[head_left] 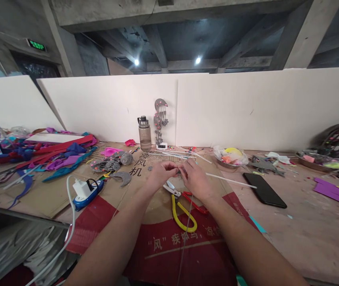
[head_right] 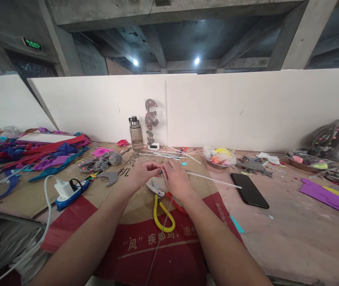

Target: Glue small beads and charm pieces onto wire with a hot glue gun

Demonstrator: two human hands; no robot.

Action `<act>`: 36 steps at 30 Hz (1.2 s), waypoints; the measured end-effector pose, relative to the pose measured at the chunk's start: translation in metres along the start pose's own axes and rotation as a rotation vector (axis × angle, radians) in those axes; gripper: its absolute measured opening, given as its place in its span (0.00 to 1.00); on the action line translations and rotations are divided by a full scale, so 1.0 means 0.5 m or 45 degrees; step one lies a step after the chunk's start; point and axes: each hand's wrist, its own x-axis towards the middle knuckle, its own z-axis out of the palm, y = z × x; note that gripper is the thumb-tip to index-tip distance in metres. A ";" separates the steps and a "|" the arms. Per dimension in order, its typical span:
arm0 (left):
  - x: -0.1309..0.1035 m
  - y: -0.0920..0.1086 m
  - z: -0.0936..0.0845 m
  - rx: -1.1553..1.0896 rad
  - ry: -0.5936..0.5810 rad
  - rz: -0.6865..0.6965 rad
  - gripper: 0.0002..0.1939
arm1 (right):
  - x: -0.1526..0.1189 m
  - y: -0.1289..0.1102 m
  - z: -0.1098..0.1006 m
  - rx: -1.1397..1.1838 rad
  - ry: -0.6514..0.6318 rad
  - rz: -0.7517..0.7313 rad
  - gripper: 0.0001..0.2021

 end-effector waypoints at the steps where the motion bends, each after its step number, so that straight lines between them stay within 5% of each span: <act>1: 0.001 -0.003 0.001 -0.036 -0.001 -0.006 0.07 | 0.000 0.000 -0.001 0.000 0.002 0.002 0.10; 10: 0.006 -0.013 0.002 -0.130 0.132 -0.035 0.07 | 0.005 0.000 0.005 0.354 0.103 0.171 0.10; 26: 0.012 -0.024 -0.013 -0.274 0.328 0.044 0.08 | 0.004 -0.025 -0.001 0.551 0.039 0.205 0.05; 31: 0.021 -0.009 -0.043 -0.476 0.521 0.116 0.09 | 0.006 -0.045 -0.006 0.644 -0.115 0.134 0.08; 36: 0.032 0.009 -0.099 -0.828 0.774 0.272 0.10 | 0.011 -0.056 -0.029 0.883 -0.474 -0.090 0.13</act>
